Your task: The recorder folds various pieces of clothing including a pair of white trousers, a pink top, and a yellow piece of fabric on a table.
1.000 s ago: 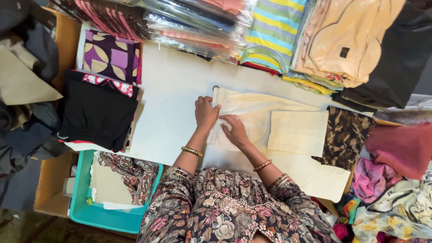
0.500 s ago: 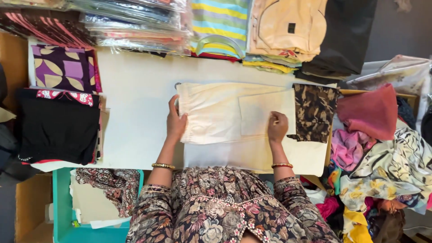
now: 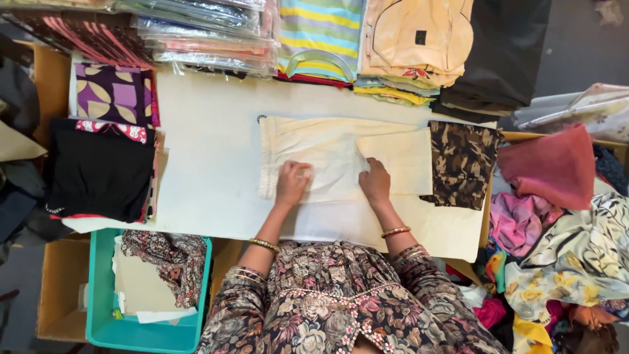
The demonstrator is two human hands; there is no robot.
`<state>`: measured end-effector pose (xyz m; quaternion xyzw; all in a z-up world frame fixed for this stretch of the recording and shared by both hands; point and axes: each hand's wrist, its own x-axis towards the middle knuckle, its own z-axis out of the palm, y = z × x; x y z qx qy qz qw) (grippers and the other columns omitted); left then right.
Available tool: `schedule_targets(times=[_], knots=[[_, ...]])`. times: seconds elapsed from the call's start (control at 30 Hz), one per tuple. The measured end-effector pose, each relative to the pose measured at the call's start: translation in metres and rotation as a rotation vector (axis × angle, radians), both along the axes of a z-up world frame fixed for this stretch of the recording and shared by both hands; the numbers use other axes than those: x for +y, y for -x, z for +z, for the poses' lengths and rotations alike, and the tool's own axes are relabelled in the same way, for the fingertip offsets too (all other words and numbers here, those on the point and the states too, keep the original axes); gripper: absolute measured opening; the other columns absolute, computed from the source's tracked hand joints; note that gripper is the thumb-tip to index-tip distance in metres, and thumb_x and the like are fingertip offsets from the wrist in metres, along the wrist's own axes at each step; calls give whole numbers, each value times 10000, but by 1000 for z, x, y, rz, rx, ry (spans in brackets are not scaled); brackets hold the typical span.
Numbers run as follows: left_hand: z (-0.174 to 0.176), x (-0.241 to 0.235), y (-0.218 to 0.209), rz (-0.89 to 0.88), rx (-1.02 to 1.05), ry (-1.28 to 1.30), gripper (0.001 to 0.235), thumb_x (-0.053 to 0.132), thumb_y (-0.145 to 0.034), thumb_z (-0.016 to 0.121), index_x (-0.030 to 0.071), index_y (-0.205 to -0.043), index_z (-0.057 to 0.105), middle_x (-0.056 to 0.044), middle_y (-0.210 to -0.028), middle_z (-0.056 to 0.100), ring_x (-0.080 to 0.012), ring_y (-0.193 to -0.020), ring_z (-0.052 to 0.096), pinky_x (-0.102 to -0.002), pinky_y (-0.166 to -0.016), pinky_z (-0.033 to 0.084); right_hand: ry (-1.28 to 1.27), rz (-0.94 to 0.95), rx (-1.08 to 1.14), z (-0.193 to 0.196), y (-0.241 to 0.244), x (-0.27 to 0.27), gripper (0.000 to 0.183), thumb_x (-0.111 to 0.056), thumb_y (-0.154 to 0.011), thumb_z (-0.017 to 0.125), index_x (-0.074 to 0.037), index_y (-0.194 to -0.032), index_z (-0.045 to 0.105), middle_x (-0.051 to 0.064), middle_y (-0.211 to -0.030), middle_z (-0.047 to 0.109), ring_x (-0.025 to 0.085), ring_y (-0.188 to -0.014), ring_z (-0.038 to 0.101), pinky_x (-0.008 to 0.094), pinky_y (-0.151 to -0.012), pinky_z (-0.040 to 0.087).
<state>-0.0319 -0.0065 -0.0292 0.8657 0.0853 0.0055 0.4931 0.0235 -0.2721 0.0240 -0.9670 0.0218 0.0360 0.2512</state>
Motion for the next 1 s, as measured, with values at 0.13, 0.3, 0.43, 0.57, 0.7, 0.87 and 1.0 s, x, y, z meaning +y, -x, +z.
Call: schedule_targets(times=[0.13,0.3,0.43,0.57,0.7,0.87,1.0], knots=[[-20,-20,-2,37,200,542,320,362,-981,674,178,-1239,722,-18,-1091,658,-158,-953,653,-319,-829,545,-133,-93,65,31,4,32,380,-123,-806,654,-49,-1177,683,201,-1062,719,382,-934,697,446,-861,559],[-53,3,-14,191,490,1305,619,600,-1035,438,101,-1344,632,9,-965,714,-109,-834,672,-282,-667,550,-525,245,228,88,26,104,554,-151,-822,732,-78,-1353,593,103,-1049,711,205,-845,717,340,-731,611],[-42,9,-30,223,355,1187,527,400,-1016,596,37,-1398,600,-36,-1029,711,-118,-859,657,-268,-705,528,-407,324,220,81,26,84,485,-202,-896,737,-86,-1351,617,88,-1039,718,184,-863,707,314,-758,599],[-18,15,-34,163,197,702,562,29,-882,705,15,-1416,533,-97,-1166,741,-140,-1002,692,-278,-854,555,-323,200,92,54,29,30,363,-153,-889,735,-95,-1244,689,64,-995,742,177,-873,709,320,-768,583],[-12,45,-33,214,193,421,620,-4,-869,707,37,-1452,502,-125,-1152,735,-180,-985,700,-296,-855,561,-272,45,-66,51,32,-11,258,-115,-875,735,-90,-1131,737,54,-953,748,206,-884,692,342,-755,556],[-16,68,-27,215,158,329,578,-4,-868,705,51,-1417,531,-123,-1191,737,-207,-1052,718,-317,-880,551,-225,-22,-145,39,37,-21,209,-97,-882,722,-85,-1090,745,66,-993,743,229,-942,665,354,-776,555],[36,60,-33,300,237,169,571,49,-884,675,115,-1433,535,-129,-1210,733,-267,-1083,710,-384,-906,539,-186,35,-230,42,35,-9,210,-82,-872,730,-90,-1081,746,83,-1089,731,272,-1068,643,387,-896,542]])
